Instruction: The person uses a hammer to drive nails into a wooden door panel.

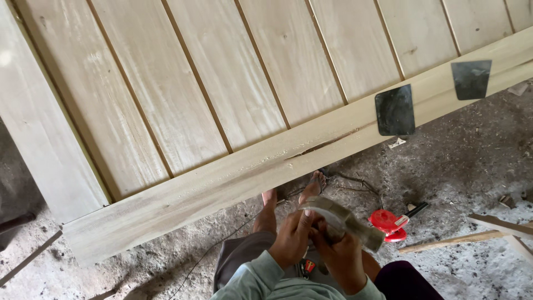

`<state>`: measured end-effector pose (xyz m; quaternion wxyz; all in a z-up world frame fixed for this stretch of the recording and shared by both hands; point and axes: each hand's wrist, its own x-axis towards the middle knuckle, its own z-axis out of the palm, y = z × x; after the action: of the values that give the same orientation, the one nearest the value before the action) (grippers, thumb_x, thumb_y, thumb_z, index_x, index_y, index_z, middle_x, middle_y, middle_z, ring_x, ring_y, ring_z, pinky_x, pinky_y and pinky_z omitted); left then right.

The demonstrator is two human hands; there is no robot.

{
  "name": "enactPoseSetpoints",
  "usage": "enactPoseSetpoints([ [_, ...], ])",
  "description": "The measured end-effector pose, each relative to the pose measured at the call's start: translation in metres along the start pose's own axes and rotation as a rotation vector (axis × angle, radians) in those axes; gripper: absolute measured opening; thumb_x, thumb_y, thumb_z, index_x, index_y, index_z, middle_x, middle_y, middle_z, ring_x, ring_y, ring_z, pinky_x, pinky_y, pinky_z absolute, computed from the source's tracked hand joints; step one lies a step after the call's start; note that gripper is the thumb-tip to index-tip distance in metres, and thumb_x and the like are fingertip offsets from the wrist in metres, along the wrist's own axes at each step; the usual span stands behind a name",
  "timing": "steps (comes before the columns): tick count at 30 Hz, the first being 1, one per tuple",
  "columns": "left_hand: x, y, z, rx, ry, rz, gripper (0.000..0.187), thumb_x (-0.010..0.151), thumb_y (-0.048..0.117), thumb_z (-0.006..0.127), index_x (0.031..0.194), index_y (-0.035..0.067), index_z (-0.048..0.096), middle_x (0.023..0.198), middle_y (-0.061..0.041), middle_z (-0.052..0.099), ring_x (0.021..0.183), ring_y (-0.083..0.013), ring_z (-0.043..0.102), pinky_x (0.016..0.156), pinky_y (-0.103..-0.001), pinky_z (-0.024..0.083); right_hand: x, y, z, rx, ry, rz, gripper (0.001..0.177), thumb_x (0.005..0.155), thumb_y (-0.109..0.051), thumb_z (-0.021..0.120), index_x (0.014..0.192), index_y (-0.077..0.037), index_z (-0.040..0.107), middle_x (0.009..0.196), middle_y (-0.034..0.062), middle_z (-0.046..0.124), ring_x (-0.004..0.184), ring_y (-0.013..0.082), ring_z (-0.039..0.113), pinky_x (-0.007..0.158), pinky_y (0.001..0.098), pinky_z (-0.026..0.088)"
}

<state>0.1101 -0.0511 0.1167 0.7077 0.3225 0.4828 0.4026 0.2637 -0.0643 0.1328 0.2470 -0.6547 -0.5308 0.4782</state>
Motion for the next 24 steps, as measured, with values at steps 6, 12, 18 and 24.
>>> enactPoseSetpoints([
  [6, 0.0, -0.059, 0.009, 0.319, 0.023, 0.281, 0.052, 0.117, 0.032, 0.031, 0.107, -0.002, 0.068, 0.101, -0.016, 0.069, 0.09, -0.0201, 0.066, 0.082, -0.037, 0.05, -0.009, 0.012, -0.019, -0.024, -0.062, 0.015, 0.007, 0.09, -0.011, 0.075, 0.088, -0.005, 0.075, 0.074, 0.0038, 0.075, 0.064, 0.0114, 0.068, 0.056, 0.0283, 0.055],
  [12, 0.006, -0.046, 0.026, -0.359, -0.169, -0.227, 0.043, 0.114, 0.033, 0.034, 0.11, 0.003, 0.065, 0.095, 0.0, 0.064, 0.079, -0.0082, 0.052, 0.072, -0.026, 0.045, -0.005, -0.018, -0.042, -0.126, 0.015, -0.15, 0.007, 0.087, -0.009, 0.077, 0.082, -0.004, 0.074, 0.075, 0.0006, 0.075, 0.065, 0.0081, 0.07, 0.057, 0.0256, 0.054],
  [18, 0.021, -0.006, 0.03, -0.246, -0.279, -0.054, 0.048, 0.113, 0.033, 0.037, 0.1, 0.001, 0.07, 0.088, -0.002, 0.068, 0.076, -0.0089, 0.059, 0.071, -0.026, 0.05, 0.004, -0.028, -0.056, -0.024, 0.001, -0.151, 0.006, 0.088, -0.008, 0.075, 0.087, -0.002, 0.073, 0.075, 0.001, 0.074, 0.067, 0.0079, 0.068, 0.057, 0.0248, 0.055],
  [24, 0.028, 0.052, 0.027, 0.456, 0.12, 0.488, 0.016, 0.089, 0.015, 0.071, 0.096, 0.001, 0.073, 0.077, -0.013, 0.065, 0.059, -0.0254, 0.063, 0.056, -0.038, 0.052, 0.032, -0.044, -0.081, -0.136, 0.136, -0.112, 0.012, 0.089, -0.015, 0.075, 0.088, -0.003, 0.071, 0.068, 0.0017, 0.07, 0.057, 0.006, 0.058, 0.05, 0.0262, 0.048],
])
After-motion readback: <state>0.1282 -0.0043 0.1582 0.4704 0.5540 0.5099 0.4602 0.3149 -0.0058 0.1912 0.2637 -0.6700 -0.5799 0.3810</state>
